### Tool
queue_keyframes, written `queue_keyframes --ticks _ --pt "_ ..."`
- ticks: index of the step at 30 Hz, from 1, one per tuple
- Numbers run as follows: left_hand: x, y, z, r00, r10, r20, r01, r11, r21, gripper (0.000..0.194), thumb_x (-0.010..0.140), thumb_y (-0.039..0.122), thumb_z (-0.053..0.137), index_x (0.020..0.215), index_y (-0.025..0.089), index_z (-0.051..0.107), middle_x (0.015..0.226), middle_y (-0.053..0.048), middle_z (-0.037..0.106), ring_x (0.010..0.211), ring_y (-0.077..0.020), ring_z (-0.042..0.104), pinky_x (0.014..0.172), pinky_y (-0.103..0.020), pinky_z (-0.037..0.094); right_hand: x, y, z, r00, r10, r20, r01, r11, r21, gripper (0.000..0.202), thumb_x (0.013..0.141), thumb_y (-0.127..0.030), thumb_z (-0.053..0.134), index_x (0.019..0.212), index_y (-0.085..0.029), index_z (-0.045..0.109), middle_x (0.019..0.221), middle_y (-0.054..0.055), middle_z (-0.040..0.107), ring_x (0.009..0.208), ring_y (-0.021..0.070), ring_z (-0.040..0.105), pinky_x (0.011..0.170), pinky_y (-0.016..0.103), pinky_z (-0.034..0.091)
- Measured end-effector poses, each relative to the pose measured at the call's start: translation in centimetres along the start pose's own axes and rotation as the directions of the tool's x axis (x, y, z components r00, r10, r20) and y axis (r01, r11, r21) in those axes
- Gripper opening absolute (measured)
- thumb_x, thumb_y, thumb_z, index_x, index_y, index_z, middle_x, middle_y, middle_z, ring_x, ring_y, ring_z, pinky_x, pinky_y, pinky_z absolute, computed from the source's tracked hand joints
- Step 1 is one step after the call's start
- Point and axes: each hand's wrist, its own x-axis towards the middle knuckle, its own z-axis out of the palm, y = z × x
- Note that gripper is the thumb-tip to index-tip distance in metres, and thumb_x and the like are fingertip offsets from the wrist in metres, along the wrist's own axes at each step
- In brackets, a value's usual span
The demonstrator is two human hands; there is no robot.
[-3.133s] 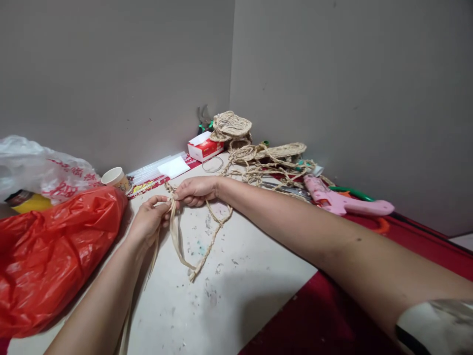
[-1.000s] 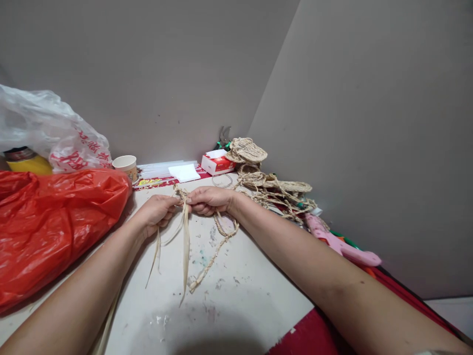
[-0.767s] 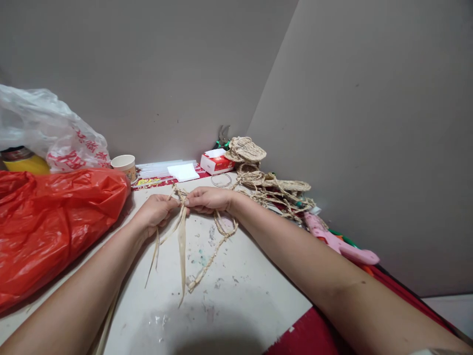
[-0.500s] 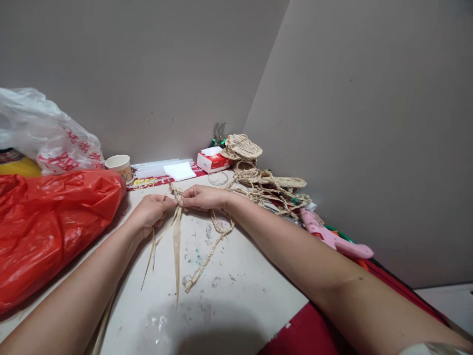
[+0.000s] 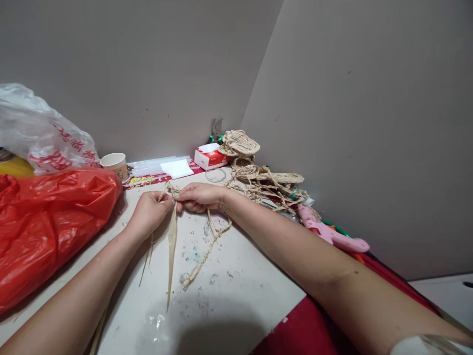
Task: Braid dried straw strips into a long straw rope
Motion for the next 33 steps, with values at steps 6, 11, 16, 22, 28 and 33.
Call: queue_keyframes --ticks 6,11,16,22,28,33 --pt "0.2 0.4 -0.6 0.983 -0.102 0.152 0.114 0.991 -0.067 0.027 0.067 0.036 0.061 0.056 0.018 0.044 0.045 0.008 0.030 0.039 -0.0048 0.021 0.039 -0.021 0.013 0.1 0.3 0.2 0.997 -0.006 -0.073 0.001 0.997 -0.075 0.028 0.089 -0.024 0.045 0.066 -0.011 0.054 0.038 -0.009 0.028 0.031 0.0024 0.019 0.031 0.016 0.012" --pt "0.6 0.7 -1.6 0.942 -0.227 0.249 0.285 0.930 -0.232 0.026 0.074 0.036 0.047 0.056 0.019 0.041 0.048 0.008 0.026 0.037 -0.0049 0.015 0.037 -0.022 0.007 0.0 0.1 0.3 0.998 -0.001 -0.066 -0.002 0.998 -0.060 0.026 0.089 -0.021 0.044 0.066 -0.011 0.052 0.038 -0.009 0.027 0.031 0.0025 0.019 0.031 0.016 0.012" --pt "0.6 0.4 -1.7 0.936 -0.232 0.266 0.280 0.947 -0.156 0.025 0.071 0.026 0.057 0.053 0.018 0.041 0.045 0.009 0.024 0.038 -0.0032 0.016 0.038 -0.020 0.008 0.1 0.1 -0.3 1.000 0.009 -0.010 -0.009 1.000 -0.007 0.024 0.089 -0.021 0.043 0.068 -0.012 0.052 0.041 -0.009 0.030 0.031 0.0025 0.020 0.031 0.015 0.013" --pt "0.6 0.6 -2.5 0.909 -0.259 0.327 0.309 0.944 -0.112 0.015 0.069 0.027 0.064 0.069 0.016 0.056 0.045 0.009 0.030 0.037 -0.0020 0.018 0.037 -0.017 0.010 0.0 0.2 -0.3 1.000 0.012 -0.016 -0.012 0.999 -0.032 0.025 0.089 -0.020 0.043 0.067 -0.012 0.051 0.040 -0.009 0.028 0.031 0.0025 0.019 0.031 0.016 0.012" --pt "0.5 0.7 -2.8 0.895 -0.233 0.380 0.272 0.961 -0.050 0.012 0.069 0.024 0.062 0.076 0.016 0.057 0.065 -0.003 0.062 0.039 -0.0030 0.030 0.036 -0.016 0.015 -0.2 0.1 0.0 1.000 -0.005 -0.030 0.003 0.997 -0.071 0.026 0.089 -0.022 0.044 0.066 -0.012 0.052 0.039 -0.009 0.028 0.031 0.0026 0.020 0.031 0.016 0.012" --pt "0.6 0.8 -2.7 0.908 -0.247 0.338 0.276 0.961 -0.038 0.019 0.065 0.018 0.061 0.084 0.016 0.063 0.052 0.003 0.051 0.037 -0.0034 0.024 0.036 -0.017 0.014 -0.3 0.1 0.2 0.999 -0.014 -0.036 0.011 0.995 -0.101 0.027 0.089 -0.021 0.044 0.066 -0.012 0.051 0.039 -0.009 0.027 0.032 0.0029 0.019 0.031 0.016 0.012"
